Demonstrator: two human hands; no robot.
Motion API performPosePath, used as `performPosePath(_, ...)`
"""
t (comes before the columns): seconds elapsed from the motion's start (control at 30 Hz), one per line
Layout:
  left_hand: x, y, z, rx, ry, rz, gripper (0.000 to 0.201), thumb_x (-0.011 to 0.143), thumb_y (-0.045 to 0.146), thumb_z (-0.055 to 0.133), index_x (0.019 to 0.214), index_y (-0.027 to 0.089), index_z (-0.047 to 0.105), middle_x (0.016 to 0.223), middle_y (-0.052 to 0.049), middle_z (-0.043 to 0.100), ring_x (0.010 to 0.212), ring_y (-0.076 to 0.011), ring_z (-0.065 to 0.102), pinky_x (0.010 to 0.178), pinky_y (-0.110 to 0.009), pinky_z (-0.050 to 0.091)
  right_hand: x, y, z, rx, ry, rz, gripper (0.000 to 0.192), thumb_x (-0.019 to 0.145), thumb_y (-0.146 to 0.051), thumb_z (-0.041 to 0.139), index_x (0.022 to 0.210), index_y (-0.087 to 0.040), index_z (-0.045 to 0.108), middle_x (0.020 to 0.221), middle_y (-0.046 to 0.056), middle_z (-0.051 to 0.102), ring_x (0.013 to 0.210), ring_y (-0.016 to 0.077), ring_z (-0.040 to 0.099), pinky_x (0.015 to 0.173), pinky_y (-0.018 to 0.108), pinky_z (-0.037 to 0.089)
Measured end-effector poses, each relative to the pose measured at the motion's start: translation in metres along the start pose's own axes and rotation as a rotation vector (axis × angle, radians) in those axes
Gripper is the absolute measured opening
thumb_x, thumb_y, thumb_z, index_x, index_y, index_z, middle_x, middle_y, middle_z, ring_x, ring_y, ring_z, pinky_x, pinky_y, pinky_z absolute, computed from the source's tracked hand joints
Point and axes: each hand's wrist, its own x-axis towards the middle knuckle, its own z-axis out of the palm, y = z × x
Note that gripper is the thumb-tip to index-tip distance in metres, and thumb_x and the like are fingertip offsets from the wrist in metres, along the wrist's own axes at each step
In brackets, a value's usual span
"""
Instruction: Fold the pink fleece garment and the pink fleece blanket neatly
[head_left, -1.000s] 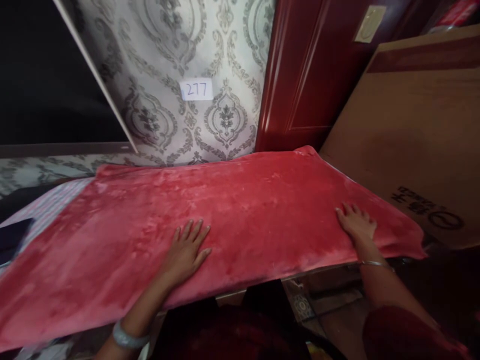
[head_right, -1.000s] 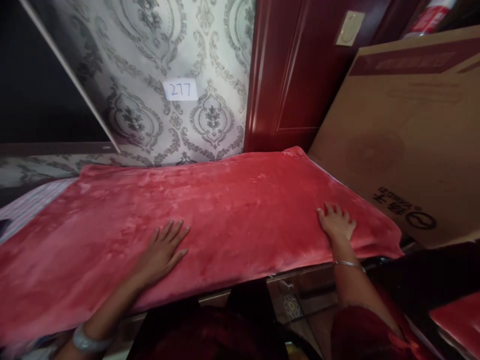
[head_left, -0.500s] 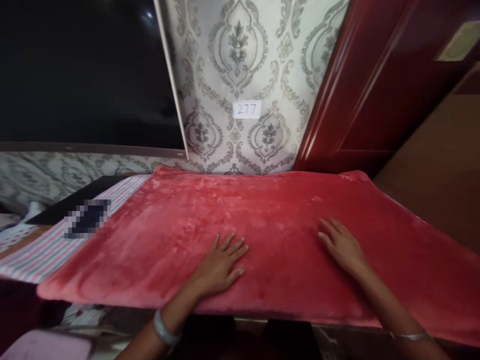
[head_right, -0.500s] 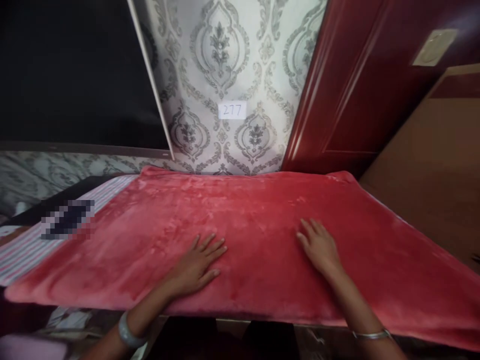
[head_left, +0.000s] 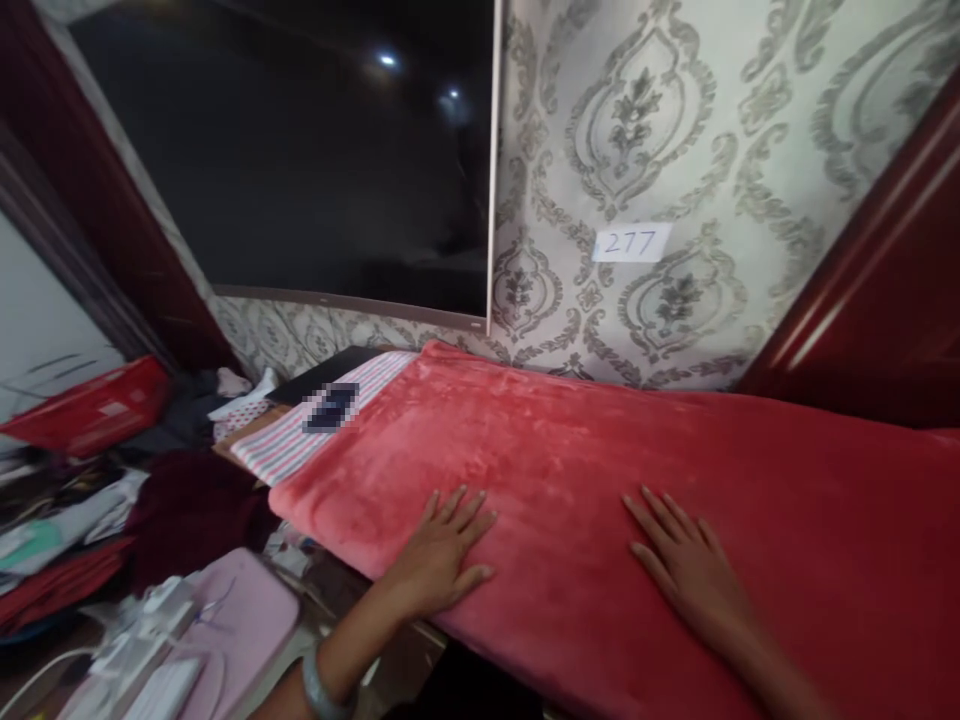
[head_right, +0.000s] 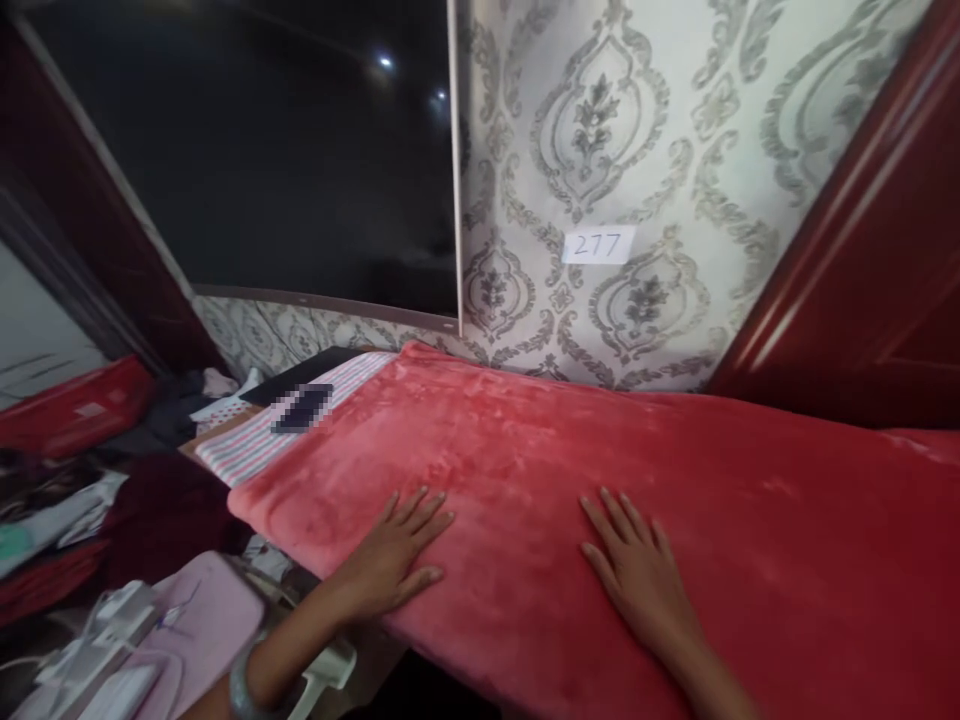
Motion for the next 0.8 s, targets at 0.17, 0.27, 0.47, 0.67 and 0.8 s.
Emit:
performPosePath(0.17,-0.026,-0.043,-0.013,0.14,0.102,-0.363,0.067,0.094,0.06,0.043,0.153,0.029,0.037,0.162,-0.011,0.029,0.15,-0.0375,0.022,0.116,-0.068,0.018,0.0,0.008,0.013,0.023,0.06,-0.03,0.062,0.092,-0.06,0.031,0.145,-0.035,0.051,0.155,0.005,0.043,0.143,0.0341,0.037,0.109,0.063,0.036)
performPosePath(0.27,-0.038,-0.071,-0.025,0.227,0.14,-0.603,0.066,0.095,0.055,0.043,0.152,0.021,0.041,0.161,-0.016,0.029,0.15,-0.0384,0.023,0.116,-0.067,0.018,-0.001,0.011,0.018,0.046,0.097,-0.042,0.063,0.09,-0.062,0.031,0.143,-0.036,0.053,0.154,0.004,0.045,0.142,0.0354,0.039,0.106,0.064,0.038)
performPosePath(0.47,-0.039,-0.11,-0.048,0.346,0.152,-0.847,0.064,0.096,0.049,0.04,0.148,0.011,0.044,0.158,-0.024,0.034,0.148,-0.0377,0.029,0.115,-0.062,0.023,-0.001,0.016,0.026,0.077,0.136,-0.058,0.063,0.089,-0.062,0.031,0.143,-0.037,0.053,0.151,0.005,0.048,0.138,0.0355,0.044,0.106,0.065,0.038)
performPosePath(0.67,-0.031,-0.136,-0.063,0.228,0.33,-0.882,0.049,0.096,0.029,0.039,0.141,0.011,0.048,0.15,-0.024,0.045,0.14,-0.0354,0.04,0.111,-0.057,0.031,-0.001,0.019,0.03,0.056,0.125,-0.056,0.063,0.09,-0.062,0.029,0.142,-0.036,0.054,0.151,0.005,0.048,0.138,0.0352,0.044,0.104,0.063,0.041)
performPosePath(0.8,-0.044,-0.169,-0.079,0.112,0.389,-0.977,0.036,0.091,0.024,0.043,0.117,0.011,0.064,0.12,-0.022,0.066,0.118,-0.0337,0.059,0.095,-0.045,0.046,-0.003,0.021,0.032,0.039,0.099,-0.073,0.062,0.093,-0.058,0.029,0.146,-0.033,0.049,0.154,0.005,0.044,0.139,0.035,0.044,0.105,0.063,0.039)
